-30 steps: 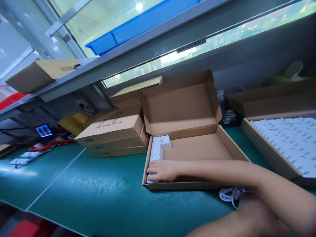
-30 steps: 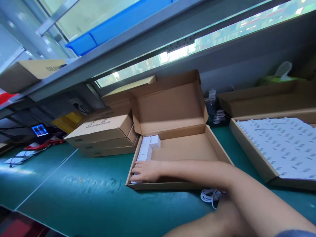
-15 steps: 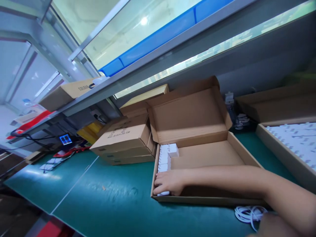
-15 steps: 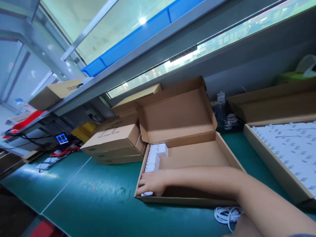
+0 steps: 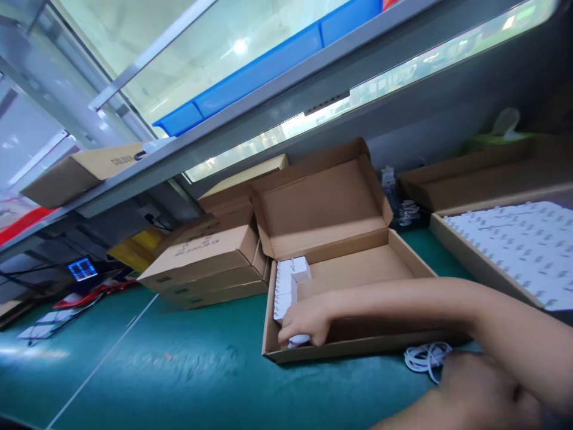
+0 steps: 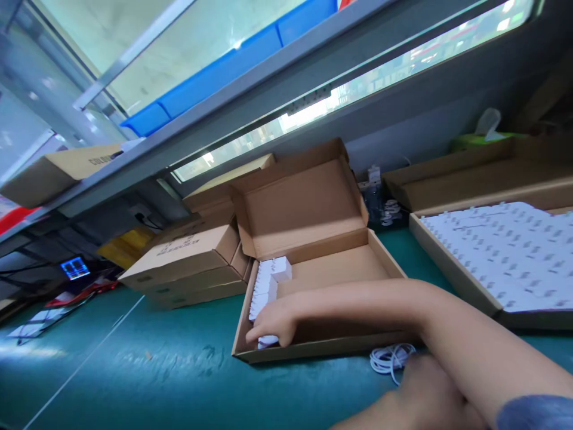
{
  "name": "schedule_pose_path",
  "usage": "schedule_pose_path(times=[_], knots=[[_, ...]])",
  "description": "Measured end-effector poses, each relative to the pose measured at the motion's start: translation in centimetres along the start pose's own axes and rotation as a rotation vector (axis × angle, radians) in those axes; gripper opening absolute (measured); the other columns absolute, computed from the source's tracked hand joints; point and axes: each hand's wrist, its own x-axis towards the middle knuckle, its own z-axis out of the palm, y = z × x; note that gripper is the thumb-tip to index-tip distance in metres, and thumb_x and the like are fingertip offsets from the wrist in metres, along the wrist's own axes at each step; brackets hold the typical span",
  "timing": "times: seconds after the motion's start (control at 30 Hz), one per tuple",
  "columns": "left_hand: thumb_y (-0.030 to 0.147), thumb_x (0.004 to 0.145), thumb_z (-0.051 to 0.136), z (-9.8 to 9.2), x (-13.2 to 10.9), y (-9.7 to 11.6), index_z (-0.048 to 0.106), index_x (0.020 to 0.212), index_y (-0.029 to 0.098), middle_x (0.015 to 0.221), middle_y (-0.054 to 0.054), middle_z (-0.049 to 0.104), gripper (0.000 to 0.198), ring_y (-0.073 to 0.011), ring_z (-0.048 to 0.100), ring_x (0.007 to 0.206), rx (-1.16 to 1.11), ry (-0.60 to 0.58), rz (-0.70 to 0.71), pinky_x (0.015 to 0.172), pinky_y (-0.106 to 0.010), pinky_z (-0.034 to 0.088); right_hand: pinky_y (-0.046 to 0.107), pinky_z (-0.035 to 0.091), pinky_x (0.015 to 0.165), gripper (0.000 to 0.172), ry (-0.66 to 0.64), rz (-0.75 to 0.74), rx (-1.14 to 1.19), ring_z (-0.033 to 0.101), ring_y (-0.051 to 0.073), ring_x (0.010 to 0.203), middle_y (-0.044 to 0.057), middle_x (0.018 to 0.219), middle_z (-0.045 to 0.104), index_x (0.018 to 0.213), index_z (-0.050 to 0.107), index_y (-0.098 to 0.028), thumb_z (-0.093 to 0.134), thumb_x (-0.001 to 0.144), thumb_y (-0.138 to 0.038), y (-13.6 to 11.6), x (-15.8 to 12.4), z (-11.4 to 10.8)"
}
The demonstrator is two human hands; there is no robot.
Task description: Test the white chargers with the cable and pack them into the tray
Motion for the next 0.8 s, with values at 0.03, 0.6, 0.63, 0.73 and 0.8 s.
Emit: schedule_pose_path(times=[0.03, 0.6, 0.63, 0.73, 0.8], knots=[[0.029, 0.075, 0.048, 0.0, 0.0, 0.0, 0.063, 0.087, 0.017, 0.082, -0.003, 0.068, 0.022, -0.0257, 0.063, 0.079, 0.067, -0.013, -0.003, 0.052, -0.025, 0.045, 0.029, 0.039, 0.068, 0.047, -0.008, 0.016, 0.009, 0.053, 0.021, 0.082, 0.009, 0.089, 0.057, 0.107, 0.048, -0.014, 0.059, 0.062, -0.019, -0.1, -0.7, 0.0], [0.027, 0.083, 0.044, -2.1, -0.7, 0.7, 0.061, 0.073, 0.019, 0.062, -0.003, 0.064, 0.021, -0.0166, 0.060, 0.053, 0.240, 0.091, 0.076, 0.048, -0.024, 0.042, 0.029, 0.037, 0.057, 0.039, -0.008, 0.577, -0.060, 0.046, 0.025, 0.089, 0.008, 0.090, 0.058, 0.099, 0.053, -0.018, 0.060, 0.060, -0.021, -2.9, -14.2, -1.1], [0.028, 0.084, 0.042, -2.0, -0.6, 0.6, 0.061, 0.075, 0.020, 0.062, -0.003, 0.064, 0.023, -0.0165, 0.060, 0.053, 0.230, 0.124, 0.080, 0.048, -0.024, 0.042, 0.030, 0.037, 0.056, 0.038, -0.026, 0.596, -0.063, 0.046, 0.026, 0.090, 0.008, 0.089, 0.059, 0.098, 0.055, -0.018, 0.061, 0.061, -0.021, -3.2, -14.4, -1.2], [0.035, 0.089, 0.031, -1.3, -0.3, -0.1, 0.062, 0.072, 0.020, 0.055, -0.003, 0.061, 0.038, -0.0162, 0.058, 0.048, 0.231, 0.262, 0.103, 0.044, -0.024, 0.040, 0.031, 0.040, 0.054, 0.032, -0.078, 0.650, -0.060, 0.048, 0.027, 0.088, 0.008, 0.085, 0.059, 0.095, 0.059, -0.020, 0.061, 0.063, -0.024, -3.8, -15.0, -1.4], [0.039, 0.091, 0.022, -0.6, 0.0, -0.8, 0.061, 0.066, 0.020, 0.046, -0.002, 0.057, 0.050, -0.0144, 0.054, 0.040, 0.249, 0.341, 0.187, 0.039, -0.024, 0.037, 0.032, 0.042, 0.055, 0.031, -0.085, 0.697, -0.060, 0.048, 0.028, 0.089, 0.008, 0.089, 0.059, 0.096, 0.060, -0.022, 0.062, 0.065, -0.026, -3.7, -15.6, -1.6]])
